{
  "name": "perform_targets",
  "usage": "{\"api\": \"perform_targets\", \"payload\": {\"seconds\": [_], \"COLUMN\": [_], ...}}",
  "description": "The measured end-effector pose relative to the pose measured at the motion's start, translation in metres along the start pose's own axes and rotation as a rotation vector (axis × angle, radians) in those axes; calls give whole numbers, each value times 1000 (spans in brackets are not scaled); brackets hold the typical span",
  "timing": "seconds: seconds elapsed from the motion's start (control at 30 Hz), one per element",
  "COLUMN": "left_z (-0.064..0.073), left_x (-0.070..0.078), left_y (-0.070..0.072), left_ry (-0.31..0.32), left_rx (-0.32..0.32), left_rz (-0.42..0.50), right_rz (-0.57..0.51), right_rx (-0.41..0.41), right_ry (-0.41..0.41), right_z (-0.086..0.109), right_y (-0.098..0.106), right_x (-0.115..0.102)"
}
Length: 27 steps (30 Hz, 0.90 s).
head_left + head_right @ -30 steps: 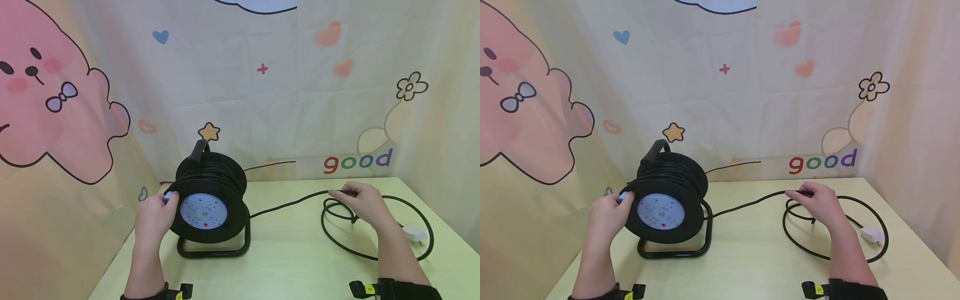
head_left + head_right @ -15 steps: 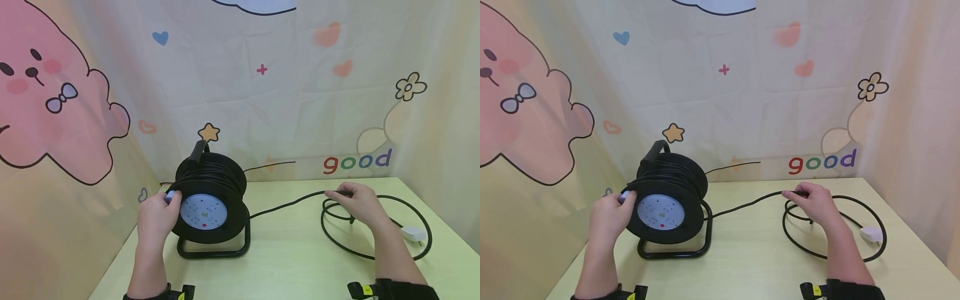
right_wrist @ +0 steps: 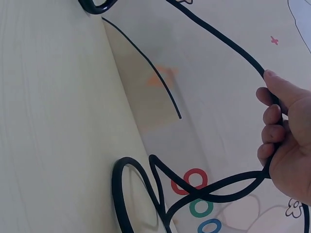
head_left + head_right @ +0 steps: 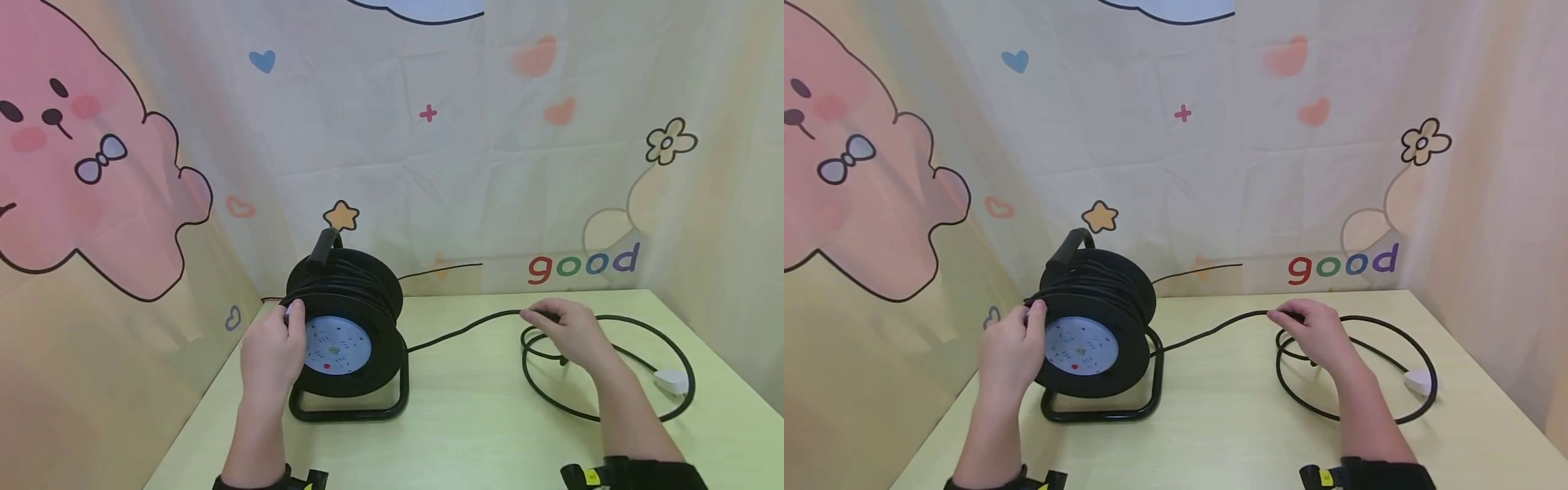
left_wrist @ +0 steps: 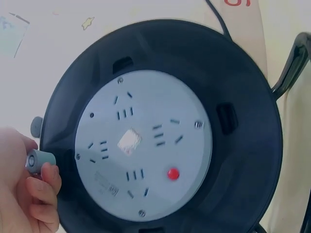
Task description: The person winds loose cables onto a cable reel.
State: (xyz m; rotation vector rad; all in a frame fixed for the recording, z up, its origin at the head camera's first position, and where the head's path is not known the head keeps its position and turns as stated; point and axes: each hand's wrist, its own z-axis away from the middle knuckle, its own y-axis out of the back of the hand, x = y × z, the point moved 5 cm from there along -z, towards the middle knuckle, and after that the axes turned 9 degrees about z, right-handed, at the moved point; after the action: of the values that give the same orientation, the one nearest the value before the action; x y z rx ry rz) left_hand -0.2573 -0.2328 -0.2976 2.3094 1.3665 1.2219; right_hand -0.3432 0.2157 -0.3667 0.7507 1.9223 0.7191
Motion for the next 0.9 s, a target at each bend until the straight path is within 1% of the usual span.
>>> {"api": "perform_targets", "payload": {"seconds": [0.07, 0.27, 0.4, 0.5, 0.6, 0.73, 0.9], "left_z": [1, 6, 10, 13, 14, 16, 19], "left_x": [4, 19, 29, 35, 40, 47, 57], "left_y": [-3, -12, -18, -20, -21, -25, -32], "left_ry": [-12, -82, -119, -139, -163, -207, -249], "left_rx": [2, 23, 20, 28, 44, 61, 60], "left_rz": [3, 8, -29, -68, -88, -103, -109], "right_rz": [-4, -17, -34, -39, -40, -53, -69], "right_rx": [-4, -5, -8, -12, -17, -35, -62], "right_ry": [13, 32, 47, 52, 60, 75, 100], "right_z": [0, 0, 0, -1, -1, -2, -3], "right_y": [-1, -2, -2, -4, -6, -11, -20], "right_x": [-1, -3, -7, -10, -13, -18, -25]}}
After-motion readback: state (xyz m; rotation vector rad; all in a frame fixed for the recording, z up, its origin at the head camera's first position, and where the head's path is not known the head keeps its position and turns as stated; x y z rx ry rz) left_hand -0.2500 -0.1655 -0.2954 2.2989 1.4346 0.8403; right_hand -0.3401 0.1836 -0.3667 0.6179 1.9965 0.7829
